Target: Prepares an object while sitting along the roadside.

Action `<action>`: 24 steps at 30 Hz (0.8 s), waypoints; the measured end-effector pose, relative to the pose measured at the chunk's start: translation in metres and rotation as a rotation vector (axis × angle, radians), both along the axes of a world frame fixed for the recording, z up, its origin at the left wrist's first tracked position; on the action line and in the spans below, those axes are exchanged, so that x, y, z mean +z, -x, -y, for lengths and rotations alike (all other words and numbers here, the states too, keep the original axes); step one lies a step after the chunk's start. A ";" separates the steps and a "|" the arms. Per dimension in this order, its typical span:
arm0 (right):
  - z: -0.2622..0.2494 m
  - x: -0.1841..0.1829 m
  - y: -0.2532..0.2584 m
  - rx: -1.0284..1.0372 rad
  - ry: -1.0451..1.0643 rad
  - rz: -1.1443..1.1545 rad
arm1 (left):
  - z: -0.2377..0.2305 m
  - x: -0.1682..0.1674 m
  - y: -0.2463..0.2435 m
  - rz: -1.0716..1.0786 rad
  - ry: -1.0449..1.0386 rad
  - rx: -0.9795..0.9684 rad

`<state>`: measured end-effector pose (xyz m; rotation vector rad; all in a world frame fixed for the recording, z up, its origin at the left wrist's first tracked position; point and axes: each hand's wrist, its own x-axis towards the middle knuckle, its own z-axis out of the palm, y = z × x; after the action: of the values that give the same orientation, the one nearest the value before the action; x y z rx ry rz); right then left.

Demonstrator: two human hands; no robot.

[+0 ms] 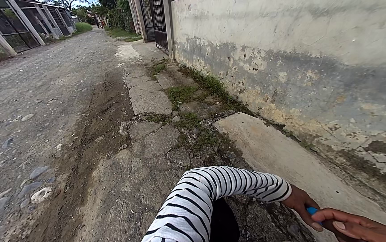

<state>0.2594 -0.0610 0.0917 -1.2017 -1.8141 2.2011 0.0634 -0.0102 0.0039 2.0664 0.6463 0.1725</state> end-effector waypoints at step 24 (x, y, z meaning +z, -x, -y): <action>0.000 -0.003 -0.001 0.032 0.011 -0.005 | -0.001 -0.005 -0.002 0.006 0.048 -0.020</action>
<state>0.2604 -0.0606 0.0886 -1.1755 -1.8344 2.2321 0.0655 -0.0092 -0.0006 2.0248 0.6199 0.1507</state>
